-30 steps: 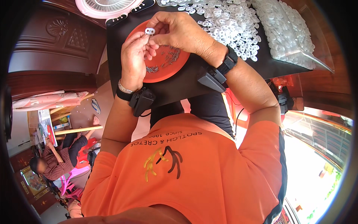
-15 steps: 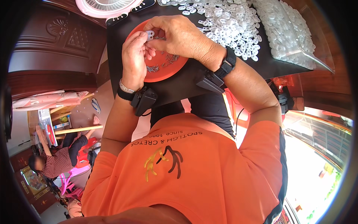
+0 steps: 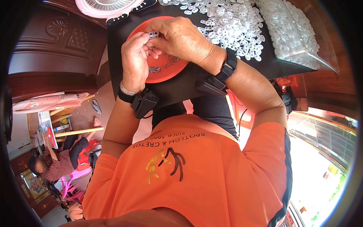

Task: Manually assembling small white plastic components by inserting metal rings.

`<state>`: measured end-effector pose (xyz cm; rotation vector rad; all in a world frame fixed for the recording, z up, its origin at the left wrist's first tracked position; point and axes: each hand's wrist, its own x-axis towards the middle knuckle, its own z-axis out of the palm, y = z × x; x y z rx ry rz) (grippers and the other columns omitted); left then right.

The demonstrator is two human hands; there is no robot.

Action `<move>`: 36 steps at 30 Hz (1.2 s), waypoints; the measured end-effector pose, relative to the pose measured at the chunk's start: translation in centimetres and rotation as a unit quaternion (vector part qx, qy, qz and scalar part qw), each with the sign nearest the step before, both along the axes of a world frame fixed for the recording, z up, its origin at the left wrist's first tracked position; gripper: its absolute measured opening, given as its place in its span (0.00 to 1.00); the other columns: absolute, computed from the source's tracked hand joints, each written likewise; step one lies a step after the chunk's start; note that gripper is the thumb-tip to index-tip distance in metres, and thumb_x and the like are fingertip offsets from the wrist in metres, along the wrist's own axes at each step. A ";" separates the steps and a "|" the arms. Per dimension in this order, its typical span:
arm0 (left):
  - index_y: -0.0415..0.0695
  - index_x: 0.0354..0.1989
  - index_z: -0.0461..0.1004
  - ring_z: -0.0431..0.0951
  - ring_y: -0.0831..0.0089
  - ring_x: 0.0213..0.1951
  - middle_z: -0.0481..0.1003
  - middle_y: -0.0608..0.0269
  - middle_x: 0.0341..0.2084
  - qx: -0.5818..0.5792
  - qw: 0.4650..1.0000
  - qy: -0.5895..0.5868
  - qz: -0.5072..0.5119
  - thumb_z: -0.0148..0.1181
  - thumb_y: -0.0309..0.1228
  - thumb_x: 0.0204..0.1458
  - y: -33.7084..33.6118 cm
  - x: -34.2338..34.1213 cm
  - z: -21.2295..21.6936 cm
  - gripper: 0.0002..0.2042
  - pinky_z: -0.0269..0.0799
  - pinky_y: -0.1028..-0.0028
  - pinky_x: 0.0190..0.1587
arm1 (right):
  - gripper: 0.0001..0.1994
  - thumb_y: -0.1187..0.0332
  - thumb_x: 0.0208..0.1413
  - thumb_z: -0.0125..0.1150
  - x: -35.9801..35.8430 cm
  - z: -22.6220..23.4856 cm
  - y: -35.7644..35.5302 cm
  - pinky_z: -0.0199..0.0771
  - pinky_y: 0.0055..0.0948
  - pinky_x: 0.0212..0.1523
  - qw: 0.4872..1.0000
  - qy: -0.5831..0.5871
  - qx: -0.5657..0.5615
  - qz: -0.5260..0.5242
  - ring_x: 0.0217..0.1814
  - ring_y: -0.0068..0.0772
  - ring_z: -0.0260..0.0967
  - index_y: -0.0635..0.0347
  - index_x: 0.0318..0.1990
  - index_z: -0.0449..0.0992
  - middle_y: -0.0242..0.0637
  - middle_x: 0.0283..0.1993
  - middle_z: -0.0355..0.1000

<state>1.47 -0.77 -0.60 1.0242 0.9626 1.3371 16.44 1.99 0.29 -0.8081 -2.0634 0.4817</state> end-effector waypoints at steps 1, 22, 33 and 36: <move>0.33 0.32 0.72 0.72 0.75 0.17 0.74 0.59 0.20 -0.001 1.000 0.000 0.000 0.49 0.31 0.52 0.0 0.0 0.0 0.11 0.66 0.82 0.19 | 0.10 0.67 0.44 0.63 0.0 0.2 -0.1 0.73 0.32 0.27 1.000 0.002 -0.011 0.004 0.27 0.41 0.72 0.58 0.35 0.73 0.39 0.24 0.72; 0.36 0.31 0.73 0.70 0.77 0.19 0.73 0.61 0.20 0.013 0.999 0.033 -0.008 0.48 0.32 0.54 -0.2 0.3 0.3 0.11 0.63 0.81 0.22 | 0.09 0.70 0.44 0.62 1.6 1.9 0.4 0.74 0.30 0.29 0.993 0.014 0.113 -0.032 0.28 0.39 0.74 0.58 0.35 0.77 0.39 0.27 0.74; 0.38 0.29 0.73 0.69 0.79 0.19 0.72 0.63 0.19 0.033 0.999 0.034 -0.012 0.48 0.32 0.53 -0.4 -0.3 1.0 0.11 0.62 0.83 0.22 | 0.15 0.67 0.46 0.60 14.2 9.9 2.1 0.70 0.35 0.46 0.760 -0.102 0.343 -0.543 0.47 0.44 0.70 0.60 0.43 0.76 0.50 0.43 0.73; 0.38 0.29 0.73 0.69 0.79 0.19 0.72 0.63 0.19 0.029 0.999 0.035 -0.013 0.48 0.32 0.53 -0.3 -0.4 1.0 0.11 0.62 0.83 0.22 | 0.12 0.65 0.44 0.62 11.6 8.8 1.6 0.70 0.34 0.43 0.873 -0.109 0.213 -0.425 0.44 0.43 0.72 0.59 0.37 0.78 0.46 0.40 0.74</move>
